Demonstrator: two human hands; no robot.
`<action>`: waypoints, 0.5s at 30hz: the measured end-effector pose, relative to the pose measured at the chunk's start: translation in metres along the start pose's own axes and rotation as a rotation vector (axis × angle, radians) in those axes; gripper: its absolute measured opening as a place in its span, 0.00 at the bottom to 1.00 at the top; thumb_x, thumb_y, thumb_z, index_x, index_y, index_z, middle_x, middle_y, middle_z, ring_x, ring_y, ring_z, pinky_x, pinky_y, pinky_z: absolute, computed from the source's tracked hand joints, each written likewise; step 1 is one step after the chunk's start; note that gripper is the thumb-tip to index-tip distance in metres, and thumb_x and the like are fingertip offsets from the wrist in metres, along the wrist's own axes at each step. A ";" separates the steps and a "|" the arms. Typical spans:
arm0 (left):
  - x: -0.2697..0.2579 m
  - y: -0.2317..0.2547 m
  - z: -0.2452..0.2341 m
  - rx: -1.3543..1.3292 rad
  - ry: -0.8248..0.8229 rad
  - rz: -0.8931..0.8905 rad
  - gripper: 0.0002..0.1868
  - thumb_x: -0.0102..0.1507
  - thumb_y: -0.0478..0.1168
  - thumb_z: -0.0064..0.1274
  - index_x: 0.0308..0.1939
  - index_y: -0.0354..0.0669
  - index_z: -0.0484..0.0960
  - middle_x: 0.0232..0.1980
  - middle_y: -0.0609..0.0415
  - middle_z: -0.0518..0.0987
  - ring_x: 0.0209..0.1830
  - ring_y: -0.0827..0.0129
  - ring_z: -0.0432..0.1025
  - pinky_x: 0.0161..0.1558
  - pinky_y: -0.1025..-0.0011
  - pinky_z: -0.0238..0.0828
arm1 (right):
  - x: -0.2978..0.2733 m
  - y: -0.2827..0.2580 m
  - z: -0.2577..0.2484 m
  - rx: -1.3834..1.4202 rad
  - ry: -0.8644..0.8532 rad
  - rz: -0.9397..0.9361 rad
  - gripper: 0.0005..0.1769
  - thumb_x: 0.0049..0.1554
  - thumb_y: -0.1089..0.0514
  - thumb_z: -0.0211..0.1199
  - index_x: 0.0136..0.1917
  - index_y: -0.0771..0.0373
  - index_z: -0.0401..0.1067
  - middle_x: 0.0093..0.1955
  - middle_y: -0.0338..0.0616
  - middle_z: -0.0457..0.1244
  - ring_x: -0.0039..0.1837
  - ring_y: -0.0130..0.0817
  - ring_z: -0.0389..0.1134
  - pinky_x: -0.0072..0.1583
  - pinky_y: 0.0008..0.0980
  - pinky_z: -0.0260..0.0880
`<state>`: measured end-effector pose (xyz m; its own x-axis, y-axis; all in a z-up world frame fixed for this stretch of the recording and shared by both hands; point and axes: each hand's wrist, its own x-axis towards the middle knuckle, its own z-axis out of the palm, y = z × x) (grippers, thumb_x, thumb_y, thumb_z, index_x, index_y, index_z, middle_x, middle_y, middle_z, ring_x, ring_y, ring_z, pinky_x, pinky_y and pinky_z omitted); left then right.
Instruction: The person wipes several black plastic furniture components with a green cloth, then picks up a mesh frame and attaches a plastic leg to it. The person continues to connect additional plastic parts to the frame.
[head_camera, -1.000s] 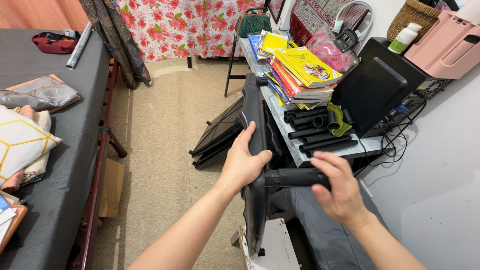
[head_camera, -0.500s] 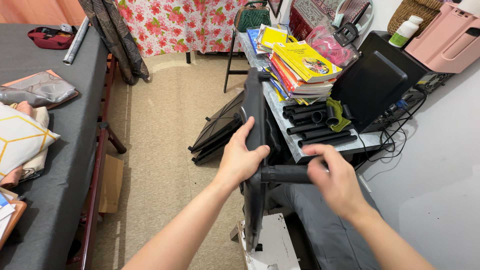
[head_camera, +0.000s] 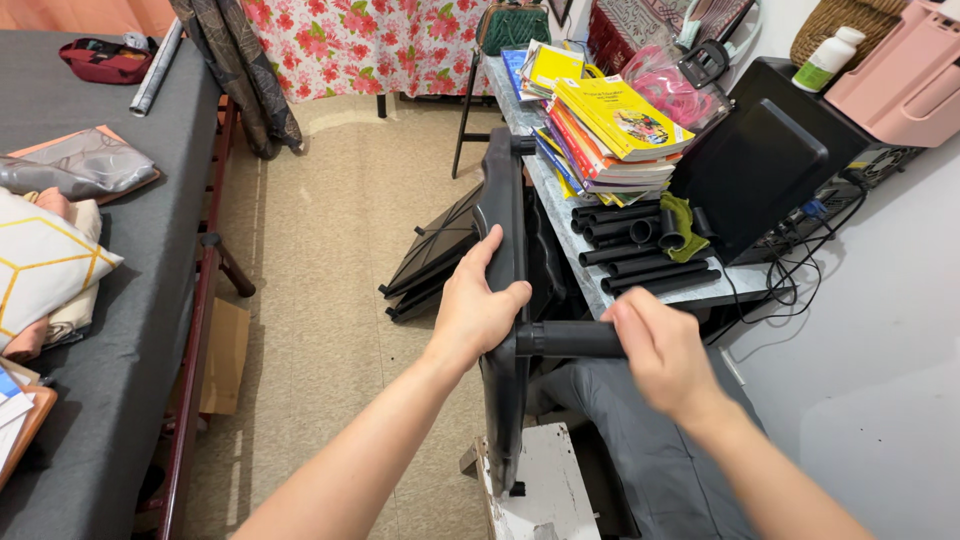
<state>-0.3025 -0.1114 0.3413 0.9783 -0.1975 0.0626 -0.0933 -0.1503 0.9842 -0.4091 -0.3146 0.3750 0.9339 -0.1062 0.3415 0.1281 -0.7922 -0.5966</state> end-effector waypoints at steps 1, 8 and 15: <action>0.000 0.001 -0.001 0.025 0.001 0.022 0.45 0.51 0.41 0.59 0.74 0.47 0.65 0.71 0.49 0.73 0.58 0.64 0.76 0.60 0.71 0.69 | 0.005 -0.007 -0.003 0.018 -0.099 0.245 0.14 0.64 0.56 0.53 0.44 0.65 0.74 0.28 0.51 0.64 0.28 0.38 0.66 0.36 0.37 0.66; 0.004 0.009 -0.015 0.018 -0.077 -0.103 0.47 0.50 0.41 0.58 0.76 0.52 0.64 0.61 0.48 0.83 0.48 0.57 0.79 0.54 0.70 0.74 | 0.002 -0.027 -0.004 -0.028 0.108 -0.528 0.16 0.60 0.55 0.61 0.55 0.69 0.70 0.51 0.51 0.65 0.51 0.42 0.69 0.52 0.39 0.70; 0.015 -0.007 0.005 -0.004 0.008 0.093 0.45 0.51 0.41 0.61 0.74 0.44 0.65 0.70 0.44 0.73 0.69 0.60 0.70 0.66 0.70 0.63 | 0.007 0.008 0.009 -0.104 0.206 -0.589 0.04 0.60 0.63 0.60 0.46 0.66 0.74 0.42 0.47 0.67 0.43 0.39 0.69 0.47 0.33 0.71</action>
<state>-0.2884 -0.1182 0.3348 0.9670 -0.2026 0.1548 -0.1828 -0.1276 0.9748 -0.3987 -0.3161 0.3661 0.6318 0.2607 0.7300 0.5584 -0.8062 -0.1954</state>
